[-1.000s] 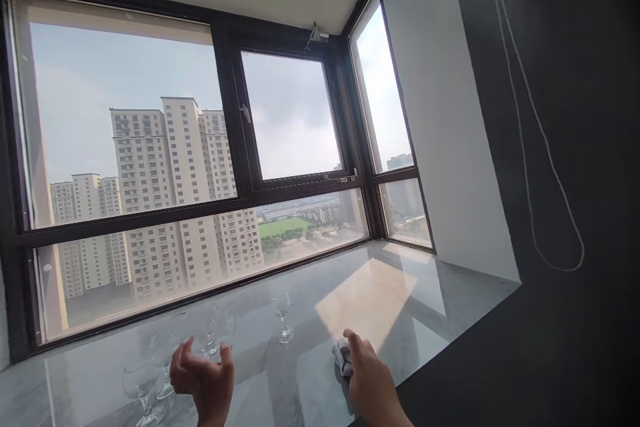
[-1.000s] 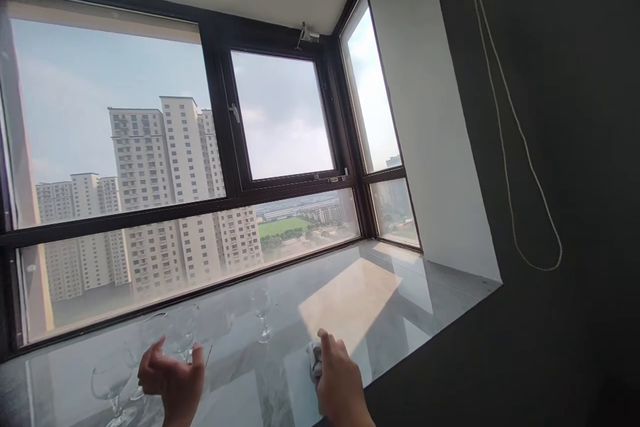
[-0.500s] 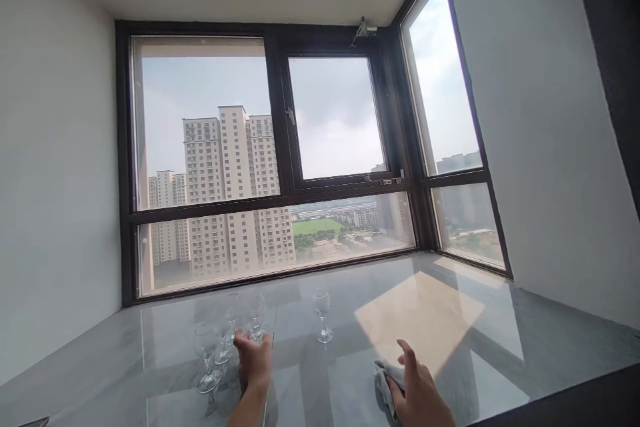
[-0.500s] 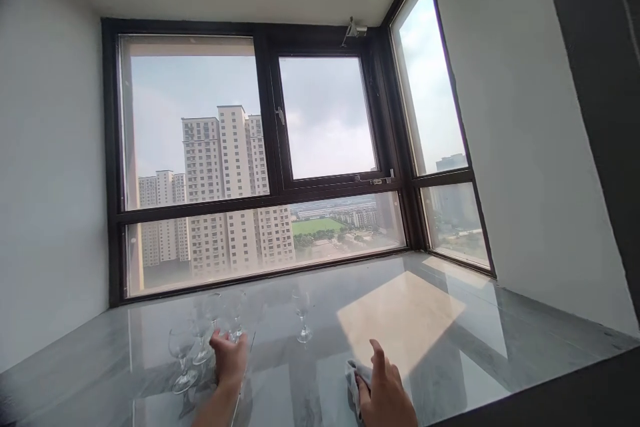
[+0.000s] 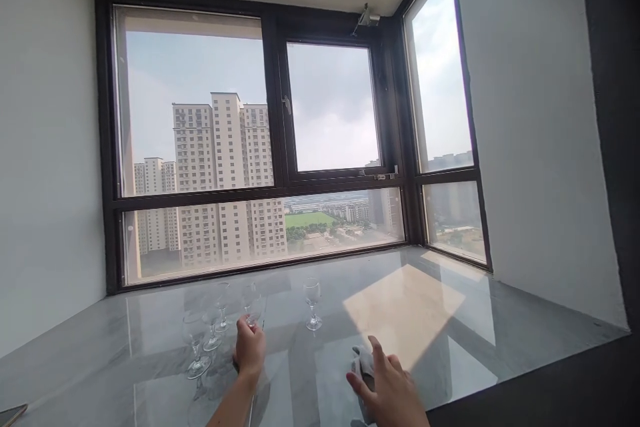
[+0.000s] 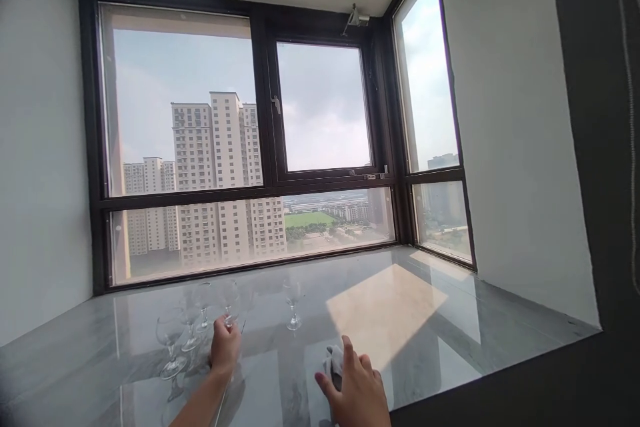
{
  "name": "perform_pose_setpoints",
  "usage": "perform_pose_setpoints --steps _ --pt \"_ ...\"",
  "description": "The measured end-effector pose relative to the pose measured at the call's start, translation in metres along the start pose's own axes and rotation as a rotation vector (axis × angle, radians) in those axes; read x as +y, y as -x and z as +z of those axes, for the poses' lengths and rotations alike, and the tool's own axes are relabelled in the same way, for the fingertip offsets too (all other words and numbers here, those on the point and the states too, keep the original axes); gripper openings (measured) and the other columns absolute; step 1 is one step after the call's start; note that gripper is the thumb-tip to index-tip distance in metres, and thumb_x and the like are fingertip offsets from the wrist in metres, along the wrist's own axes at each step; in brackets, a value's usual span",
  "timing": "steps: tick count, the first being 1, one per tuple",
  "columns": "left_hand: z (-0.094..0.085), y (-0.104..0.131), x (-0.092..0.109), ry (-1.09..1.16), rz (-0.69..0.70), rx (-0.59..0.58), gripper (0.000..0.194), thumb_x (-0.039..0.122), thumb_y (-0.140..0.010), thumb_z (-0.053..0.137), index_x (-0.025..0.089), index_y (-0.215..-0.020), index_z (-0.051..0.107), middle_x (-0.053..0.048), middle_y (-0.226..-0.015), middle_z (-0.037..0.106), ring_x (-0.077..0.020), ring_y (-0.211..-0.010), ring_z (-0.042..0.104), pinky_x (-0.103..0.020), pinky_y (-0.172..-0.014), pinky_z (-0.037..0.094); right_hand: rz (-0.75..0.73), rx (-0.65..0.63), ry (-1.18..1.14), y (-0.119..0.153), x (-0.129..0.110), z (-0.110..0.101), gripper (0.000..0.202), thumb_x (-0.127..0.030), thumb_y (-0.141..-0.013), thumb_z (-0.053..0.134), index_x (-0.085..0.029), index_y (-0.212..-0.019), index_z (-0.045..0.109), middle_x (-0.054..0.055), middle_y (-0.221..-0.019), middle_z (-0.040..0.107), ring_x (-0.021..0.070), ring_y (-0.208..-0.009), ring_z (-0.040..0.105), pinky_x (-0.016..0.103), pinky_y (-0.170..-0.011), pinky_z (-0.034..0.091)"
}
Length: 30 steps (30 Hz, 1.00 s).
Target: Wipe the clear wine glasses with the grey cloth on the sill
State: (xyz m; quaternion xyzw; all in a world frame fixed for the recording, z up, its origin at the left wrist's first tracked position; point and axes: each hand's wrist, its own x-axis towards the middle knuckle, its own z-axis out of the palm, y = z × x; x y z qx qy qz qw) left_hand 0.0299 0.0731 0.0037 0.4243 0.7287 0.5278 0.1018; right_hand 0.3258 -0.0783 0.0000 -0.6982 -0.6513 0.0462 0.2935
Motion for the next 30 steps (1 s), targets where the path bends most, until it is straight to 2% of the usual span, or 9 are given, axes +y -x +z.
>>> perform_pose_setpoints --steps 2,5,8,13,16,18,21,25,30 --pt "0.000 0.003 0.002 0.030 0.032 -0.001 0.031 0.025 -0.091 0.044 0.019 -0.121 0.051 -0.010 -0.099 0.071 -0.0274 -0.089 0.069 -0.037 -0.077 0.049 0.006 -0.002 0.038 0.000 0.002 0.002 0.067 -0.035 -0.083 0.056 -0.021 -0.146 0.037 0.015 -0.129 0.065 0.0379 -0.125 0.054 0.051 -0.099 0.043" --pt "-0.002 0.010 0.007 0.088 0.122 -0.035 0.037 0.028 -0.093 0.041 0.018 -0.127 0.047 -0.010 -0.102 0.069 -0.0234 -0.087 0.069 -0.032 -0.075 0.050 -0.008 0.035 0.032 -0.001 0.009 0.008 0.067 -0.015 -0.082 0.048 -0.019 -0.147 0.032 0.015 -0.128 0.065 0.0335 -0.125 0.055 0.043 -0.095 0.047" --pt "-0.007 0.023 0.012 0.165 0.297 -0.127 0.042 0.036 -0.095 0.039 0.019 -0.132 0.045 -0.006 -0.096 0.068 -0.0211 -0.084 0.069 -0.030 -0.073 0.053 -0.033 0.072 -0.089 -0.002 0.015 0.013 0.065 -0.008 -0.084 0.039 -0.020 -0.147 0.028 0.014 -0.122 0.066 0.0267 -0.112 0.064 0.034 -0.085 0.051" --pt "-0.010 0.047 0.019 0.214 0.760 -0.223 0.047 0.047 -0.096 0.043 0.020 -0.132 0.055 -0.004 -0.085 0.069 -0.0203 -0.080 0.070 -0.030 -0.070 0.057 -0.126 0.141 -0.345 -0.008 0.012 0.023 0.068 -0.004 -0.081 0.038 -0.023 -0.145 0.026 0.013 -0.123 0.067 0.0201 -0.110 0.066 0.029 -0.088 0.051" --pt "-0.005 0.059 0.023 0.181 0.996 -0.239 0.039 0.041 -0.096 0.048 0.023 -0.129 0.061 -0.003 -0.080 0.071 -0.0171 -0.070 0.070 -0.025 -0.064 0.056 -0.279 0.176 -0.438 -0.011 -0.003 0.027 0.073 -0.004 -0.077 0.041 -0.020 -0.146 0.021 0.013 -0.119 0.068 0.0193 -0.105 0.068 0.029 -0.089 0.051" --pt "-0.004 0.067 0.027 0.136 1.128 -0.261 0.036 0.034 -0.096 0.050 0.024 -0.129 0.062 -0.003 -0.078 0.071 -0.0168 -0.068 0.069 -0.024 -0.063 0.055 -0.353 0.203 -0.461 -0.010 -0.014 0.026 0.076 -0.005 -0.075 0.042 -0.020 -0.145 0.019 0.014 -0.122 0.067 0.0210 -0.109 0.066 0.030 -0.092 0.051" --pt "-0.007 0.077 0.034 0.041 1.254 -0.304 0.037 0.024 -0.094 0.052 0.025 -0.129 0.061 -0.004 -0.080 0.072 -0.0182 -0.070 0.068 -0.027 -0.067 0.055 -0.382 0.255 -0.457 -0.005 -0.027 0.018 0.077 -0.004 -0.072 0.042 -0.022 -0.144 0.021 0.014 -0.125 0.065 0.0234 -0.114 0.065 0.035 -0.096 0.050" --pt "-0.015 0.084 0.042 -0.048 1.336 -0.357 0.041 0.014 -0.090 0.052 0.026 -0.129 0.061 -0.003 -0.083 0.072 -0.0178 -0.073 0.067 -0.030 -0.072 0.054 -0.379 0.289 -0.418 0.004 -0.034 0.002 0.069 -0.004 -0.077 0.038 -0.022 -0.142 0.025 0.013 -0.119 0.067 0.0242 -0.111 0.066 0.036 -0.092 0.053" --pt "-0.016 0.090 0.046 -0.112 1.503 -0.396 0.042 0.014 -0.090 0.051 0.023 -0.131 0.058 -0.004 -0.079 0.069 -0.0183 -0.071 0.064 -0.031 -0.072 0.050 -0.304 0.358 -0.324 0.007 -0.032 -0.014 0.064 -0.008 -0.084 0.034 -0.022 -0.145 0.021 0.014 -0.121 0.065 0.0244 -0.104 0.069 0.034 -0.081 0.056"
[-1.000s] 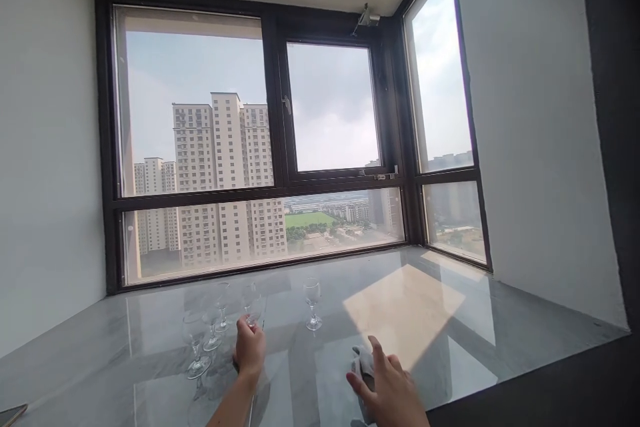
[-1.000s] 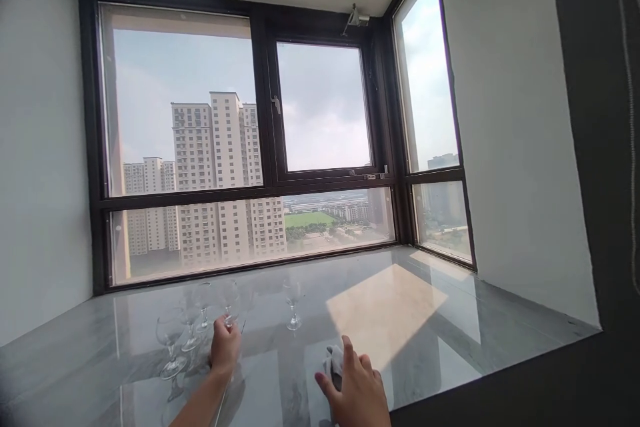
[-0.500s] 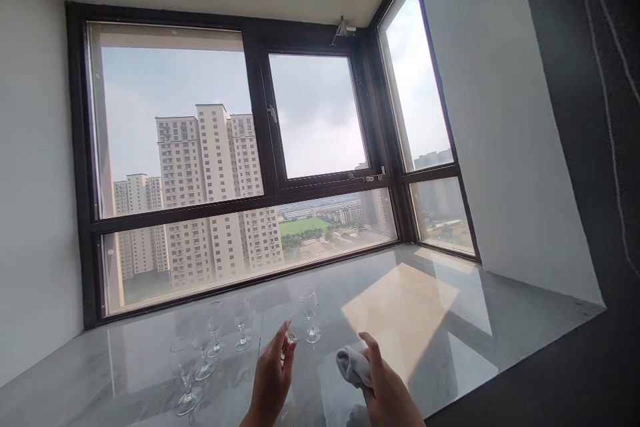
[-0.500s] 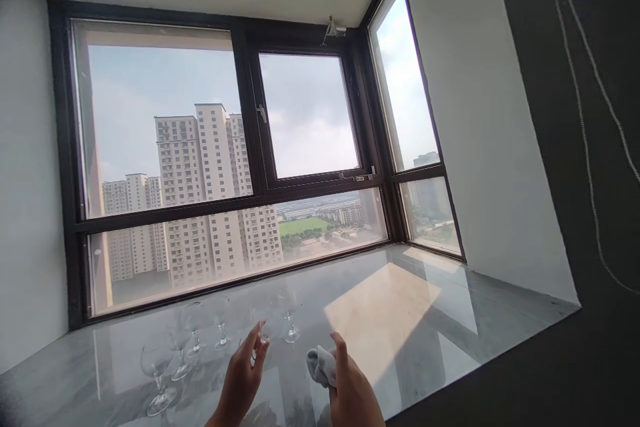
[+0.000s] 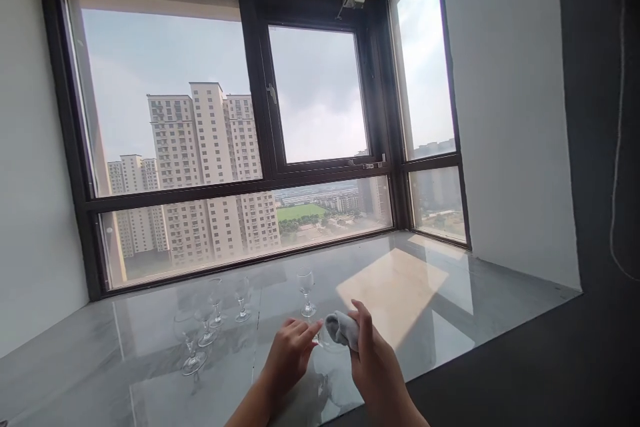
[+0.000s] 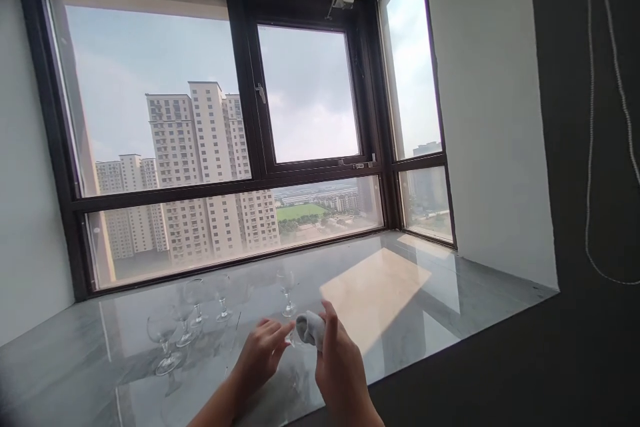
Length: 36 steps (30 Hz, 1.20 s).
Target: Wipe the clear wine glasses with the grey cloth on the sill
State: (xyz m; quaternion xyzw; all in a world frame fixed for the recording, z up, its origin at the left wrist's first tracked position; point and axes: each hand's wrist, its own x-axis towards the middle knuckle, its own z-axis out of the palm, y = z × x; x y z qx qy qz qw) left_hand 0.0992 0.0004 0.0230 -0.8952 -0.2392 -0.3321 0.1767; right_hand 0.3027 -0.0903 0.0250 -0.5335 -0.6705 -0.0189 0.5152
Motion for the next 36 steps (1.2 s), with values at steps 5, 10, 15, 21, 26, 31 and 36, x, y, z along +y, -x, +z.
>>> perform_pose_setpoints --steps 5,10,15,21,26,31,36 --pt "0.004 0.001 0.006 0.041 0.036 0.059 0.039 0.019 -0.095 0.047 0.022 -0.133 0.053 -0.004 -0.080 0.067 -0.0187 -0.072 0.061 -0.032 -0.071 0.049 0.089 0.058 0.023 -0.008 0.010 -0.020 0.055 -0.014 -0.088 0.032 -0.021 -0.141 0.020 0.011 -0.114 0.065 0.0219 -0.095 0.069 0.029 -0.075 0.054" --pt "0.010 0.005 0.005 0.182 -0.088 0.062 0.038 0.024 -0.096 0.045 0.023 -0.133 0.052 -0.005 -0.082 0.071 -0.0180 -0.071 0.064 -0.028 -0.068 0.052 0.162 -0.135 -0.009 -0.003 0.025 -0.015 0.062 -0.010 -0.079 0.037 -0.026 -0.137 0.022 0.006 -0.105 0.067 0.0188 -0.087 0.069 0.026 -0.074 0.051" --pt "0.015 0.007 0.003 0.319 -0.246 -0.004 0.043 0.024 -0.097 0.043 0.023 -0.139 0.051 -0.006 -0.085 0.072 -0.0175 -0.073 0.067 -0.025 -0.067 0.053 0.117 -0.209 -0.193 0.001 0.021 0.000 0.063 -0.008 -0.075 0.043 -0.027 -0.133 0.026 0.003 -0.098 0.068 0.0173 -0.085 0.068 0.028 -0.080 0.051" --pt "0.016 0.007 0.000 0.214 -0.328 -0.028 0.042 0.021 -0.090 0.052 0.020 -0.131 0.060 0.000 -0.067 0.068 -0.0138 -0.056 0.060 -0.022 -0.058 0.048 0.132 -0.078 -0.211 -0.004 0.012 -0.008 0.055 -0.013 -0.080 0.041 -0.026 -0.132 0.029 0.004 -0.099 0.069 0.0176 -0.083 0.069 0.028 -0.077 0.052" --pt "0.010 0.004 0.000 0.026 -0.181 -0.037 0.046 0.010 -0.080 0.054 0.025 -0.122 0.065 -0.001 -0.071 0.070 -0.0179 -0.066 0.065 -0.027 -0.066 0.050 0.097 -0.126 0.081 -0.010 0.017 -0.032 0.058 -0.009 -0.079 0.036 -0.025 -0.134 0.030 0.007 -0.105 0.069 0.0214 -0.087 0.070 0.027 -0.070 0.050" --pt "0.010 0.001 0.006 -0.031 0.000 -0.072 0.047 0.008 -0.078 0.052 0.024 -0.120 0.064 -0.003 -0.074 0.071 -0.0197 -0.066 0.066 -0.031 -0.066 0.050 -0.001 -0.384 0.247 -0.007 0.013 -0.038 0.077 0.001 -0.064 0.043 -0.024 -0.136 0.034 0.006 -0.106 0.072 0.0237 -0.092 0.069 0.026 -0.073 0.045" --pt "0.013 0.003 0.012 0.003 0.114 -0.017 0.043 0.013 -0.083 0.049 0.020 -0.123 0.060 -0.002 -0.068 0.069 -0.0184 -0.058 0.064 -0.029 -0.060 0.048 0.082 -0.364 0.160 -0.002 0.008 -0.023 0.075 0.002 -0.068 0.041 -0.020 -0.139 0.030 0.006 -0.095 0.072 0.0237 -0.087 0.068 0.026 -0.070 0.042"
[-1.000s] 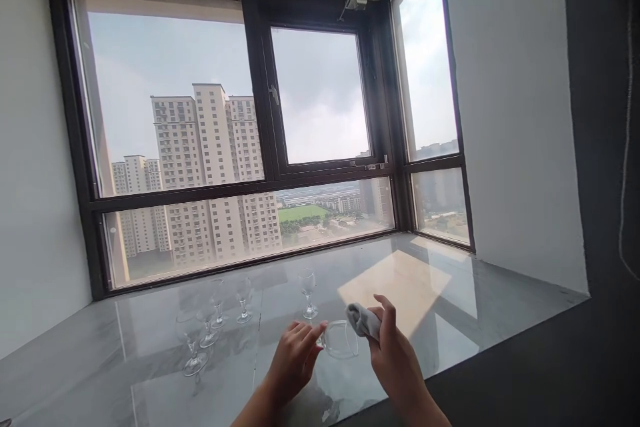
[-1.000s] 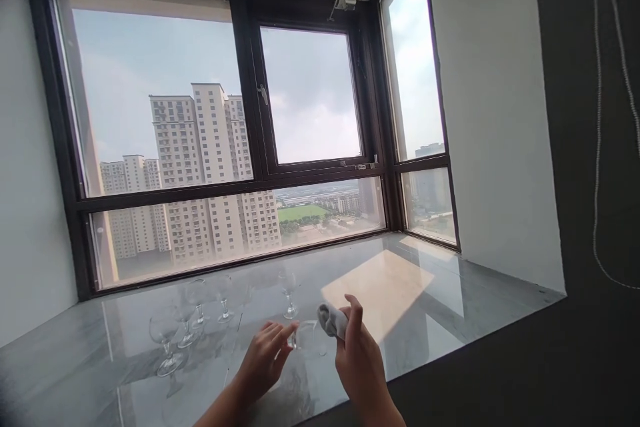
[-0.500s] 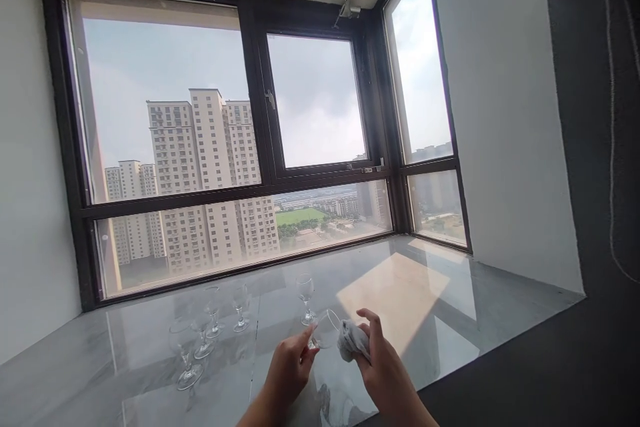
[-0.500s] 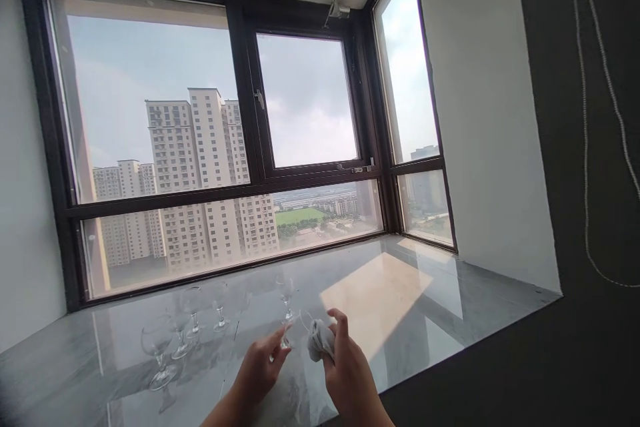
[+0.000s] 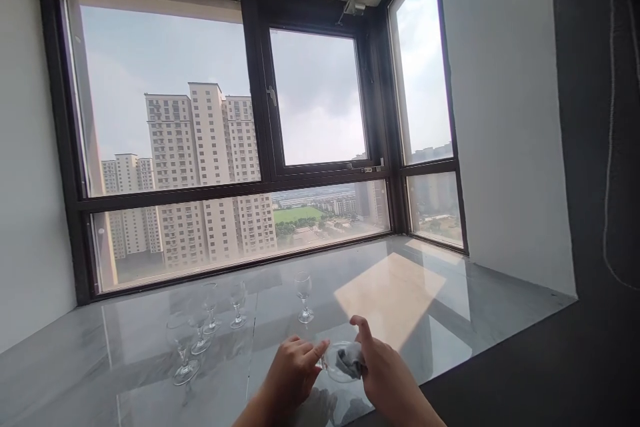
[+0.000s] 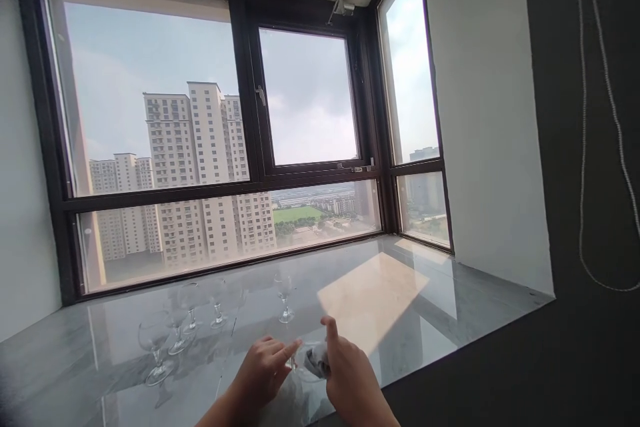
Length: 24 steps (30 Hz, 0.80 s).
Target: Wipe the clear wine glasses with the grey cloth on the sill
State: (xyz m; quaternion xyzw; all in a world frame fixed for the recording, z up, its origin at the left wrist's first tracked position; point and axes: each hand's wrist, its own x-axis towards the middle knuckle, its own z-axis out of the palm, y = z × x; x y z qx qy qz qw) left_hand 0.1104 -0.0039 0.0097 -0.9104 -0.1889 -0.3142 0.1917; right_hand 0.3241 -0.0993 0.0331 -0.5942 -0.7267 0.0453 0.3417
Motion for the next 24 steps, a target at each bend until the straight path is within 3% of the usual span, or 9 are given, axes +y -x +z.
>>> perform_pose_setpoints --steps 4,8,12,16,19,22,24 --pt "0.004 0.000 0.004 0.025 -0.016 0.053 0.042 0.017 -0.088 0.045 0.020 -0.128 0.055 -0.002 -0.069 0.070 -0.0185 -0.057 0.064 -0.029 -0.059 0.047 0.094 0.069 -0.227 -0.004 -0.002 0.002 0.065 0.000 -0.073 0.041 -0.022 -0.133 0.030 0.002 -0.084 0.068 0.0203 -0.076 0.063 0.026 -0.068 0.041" --pt "0.002 -0.002 0.008 0.181 -0.136 -0.003 0.038 0.026 -0.094 0.044 0.024 -0.130 0.055 -0.004 -0.076 0.071 -0.0196 -0.063 0.065 -0.028 -0.060 0.045 -0.040 0.021 -0.486 -0.007 -0.001 -0.009 0.054 -0.006 -0.074 0.047 -0.026 -0.123 0.035 -0.004 -0.077 0.063 0.0157 -0.069 0.057 0.024 -0.064 0.039" --pt "-0.005 -0.008 0.015 0.455 -0.200 -0.072 0.031 0.039 -0.097 0.044 0.026 -0.117 0.064 -0.004 -0.075 0.068 -0.0174 -0.066 0.061 -0.025 -0.063 0.042 -0.108 -0.065 -0.643 -0.005 0.004 -0.018 0.044 -0.014 -0.074 0.055 -0.026 -0.114 0.039 -0.005 -0.075 0.061 0.0125 -0.064 0.050 0.023 -0.059 0.034" --pt "-0.008 -0.012 0.018 0.686 -0.288 -0.131 0.030 0.042 -0.096 0.048 0.021 -0.099 0.069 -0.002 -0.075 0.064 -0.0140 -0.068 0.055 -0.023 -0.066 0.040 0.017 -0.086 -0.881 -0.005 0.007 -0.017 0.046 -0.025 -0.073 0.059 -0.026 -0.113 0.036 -0.007 -0.073 0.057 0.0100 -0.055 0.041 0.021 -0.049 0.028" --pt "-0.002 -0.006 0.009 0.751 -0.386 -0.145 0.031 0.045 -0.094 0.053 0.019 -0.101 0.070 0.001 -0.069 0.056 -0.0118 -0.064 0.047 -0.022 -0.064 0.038 0.112 0.038 -0.917 -0.009 0.011 -0.013 0.049 -0.029 -0.074 0.055 -0.026 -0.118 0.033 -0.005 -0.076 0.058 0.0121 -0.056 0.044 0.022 -0.050 0.033" --pt "0.008 0.003 0.000 0.754 -0.531 -0.065 0.042 0.050 -0.092 0.054 0.017 -0.115 0.067 0.001 -0.068 0.052 -0.0124 -0.063 0.045 -0.023 -0.063 0.039 0.190 0.287 -0.694 -0.012 0.019 -0.008 0.049 -0.029 -0.076 0.050 -0.025 -0.122 0.033 0.002 -0.088 0.063 0.0180 -0.070 0.058 0.027 -0.065 0.044" --pt "0.013 0.007 -0.003 0.795 -0.594 -0.036 0.049 0.052 -0.094 0.050 0.016 -0.124 0.063 0.001 -0.068 0.052 -0.0126 -0.061 0.046 -0.024 -0.060 0.040 0.197 0.350 -0.519 -0.012 0.021 -0.001 0.049 -0.027 -0.076 0.047 -0.026 -0.124 0.036 0.005 -0.094 0.064 0.0213 -0.081 0.063 0.031 -0.074 0.045"
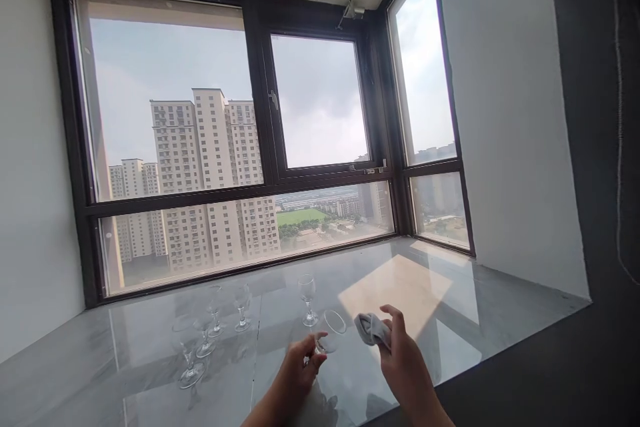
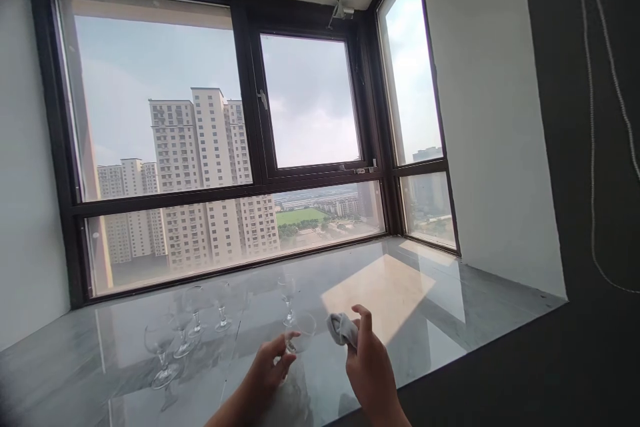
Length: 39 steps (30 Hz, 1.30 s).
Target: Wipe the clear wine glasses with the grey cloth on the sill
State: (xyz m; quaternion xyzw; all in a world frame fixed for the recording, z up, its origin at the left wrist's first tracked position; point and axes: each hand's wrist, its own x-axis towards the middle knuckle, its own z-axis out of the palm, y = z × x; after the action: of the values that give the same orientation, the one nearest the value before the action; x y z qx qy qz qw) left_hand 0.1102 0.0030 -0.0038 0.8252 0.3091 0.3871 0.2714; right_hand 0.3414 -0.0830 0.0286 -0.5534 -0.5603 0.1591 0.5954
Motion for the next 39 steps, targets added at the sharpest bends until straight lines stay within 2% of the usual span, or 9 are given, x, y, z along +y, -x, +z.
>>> perform_pose_setpoints --steps 3,8,12,17,22,26,30,34,39 --pt "0.003 0.001 0.000 0.068 -0.012 -0.022 0.053 0.052 -0.096 0.045 0.016 -0.131 0.059 0.001 -0.069 0.053 -0.0122 -0.058 0.049 -0.024 -0.059 0.042 -0.008 -0.055 0.002 0.010 0.004 0.022 0.050 -0.025 -0.076 0.044 -0.026 -0.125 0.036 0.003 -0.089 0.066 0.0213 -0.079 0.065 0.031 -0.076 0.047" --pt "0.003 -0.002 0.010 0.148 -0.040 0.050 0.052 0.053 -0.089 0.055 0.018 -0.127 0.063 -0.002 -0.069 0.062 -0.0166 -0.066 0.057 -0.029 -0.069 0.048 0.085 -0.069 -0.309 0.027 -0.010 0.065 0.054 -0.028 -0.071 0.051 -0.023 -0.123 0.037 -0.001 -0.076 0.064 0.0224 -0.073 0.066 0.033 -0.073 0.050" --pt "0.000 -0.006 0.014 0.270 -0.102 0.072 0.042 0.054 -0.082 0.065 0.018 -0.104 0.070 -0.007 -0.079 0.071 -0.0235 -0.082 0.066 -0.034 -0.080 0.050 0.134 -0.005 -0.471 0.024 -0.026 0.061 0.060 -0.036 -0.073 0.059 -0.023 -0.127 0.037 -0.003 -0.072 0.063 0.0199 -0.061 0.059 0.031 -0.061 0.048" --pt "0.002 -0.013 0.001 0.357 -0.240 0.144 0.041 0.057 -0.075 0.071 0.019 -0.089 0.060 -0.011 -0.086 0.074 -0.0257 -0.086 0.070 -0.032 -0.073 0.048 0.024 0.122 -0.179 0.015 -0.012 0.039 0.049 -0.031 -0.078 0.051 -0.025 -0.124 0.039 0.005 -0.092 0.071 0.0209 -0.078 0.068 0.030 -0.076 0.050" --pt "0.000 -0.025 -0.022 0.238 -0.276 0.246 0.041 0.056 -0.072 0.071 0.021 -0.087 0.056 -0.006 -0.077 0.073 -0.0216 -0.073 0.067 -0.029 -0.067 0.045 0.060 0.057 0.217 0.016 0.041 0.043 0.050 -0.016 -0.081 0.038 -0.025 -0.130 0.037 0.011 -0.110 0.072 0.0220 -0.102 0.069 0.027 -0.081 0.049" --pt "-0.008 -0.030 -0.028 -0.029 -0.274 0.306 0.025 0.044 -0.075 0.067 0.021 -0.073 0.057 -0.001 -0.069 0.066 -0.0172 -0.066 0.060 -0.026 -0.063 0.040 0.002 -0.027 0.413 0.014 0.068 0.051 0.057 -0.010 -0.080 0.038 -0.024 -0.135 0.039 0.011 -0.109 0.074 0.0247 -0.097 0.071 0.027 -0.074 0.051" --pt "-0.016 -0.027 -0.027 -0.322 -0.313 0.335 0.011 0.028 -0.076 0.063 0.021 -0.069 0.057 0.002 -0.065 0.062 -0.0164 -0.065 0.058 -0.026 -0.063 0.035 -0.104 -0.009 0.521 0.014 0.071 0.053 0.060 -0.008 -0.081 0.037 -0.023 -0.140 0.043 0.013 -0.118 0.071 0.0249 -0.099 0.071 0.029 -0.074 0.055" --pt "-0.017 -0.027 -0.028 -0.340 -0.313 0.243 0.005 0.022 -0.075 0.060 0.021 -0.070 0.060 0.001 -0.070 0.066 -0.0161 -0.068 0.059 -0.026 -0.066 0.037 -0.228 -0.077 0.613 0.015 0.070 0.053 0.063 -0.004 -0.080 0.037 -0.023 -0.139 0.049 0.013 -0.134 0.063 0.0258 -0.118 0.063 0.033 -0.088 0.055" --pt "-0.015 -0.026 -0.023 -0.285 -0.250 0.167 0.011 0.024 -0.077 0.057 0.020 -0.076 0.067 -0.002 -0.078 0.071 -0.0187 -0.076 0.064 -0.028 -0.072 0.043 -0.169 -0.133 0.710 0.018 0.063 0.054 0.060 -0.004 -0.084 0.035 -0.017 -0.142 0.045 0.016 -0.132 0.063 0.0276 -0.114 0.065 0.034 -0.086 0.054"
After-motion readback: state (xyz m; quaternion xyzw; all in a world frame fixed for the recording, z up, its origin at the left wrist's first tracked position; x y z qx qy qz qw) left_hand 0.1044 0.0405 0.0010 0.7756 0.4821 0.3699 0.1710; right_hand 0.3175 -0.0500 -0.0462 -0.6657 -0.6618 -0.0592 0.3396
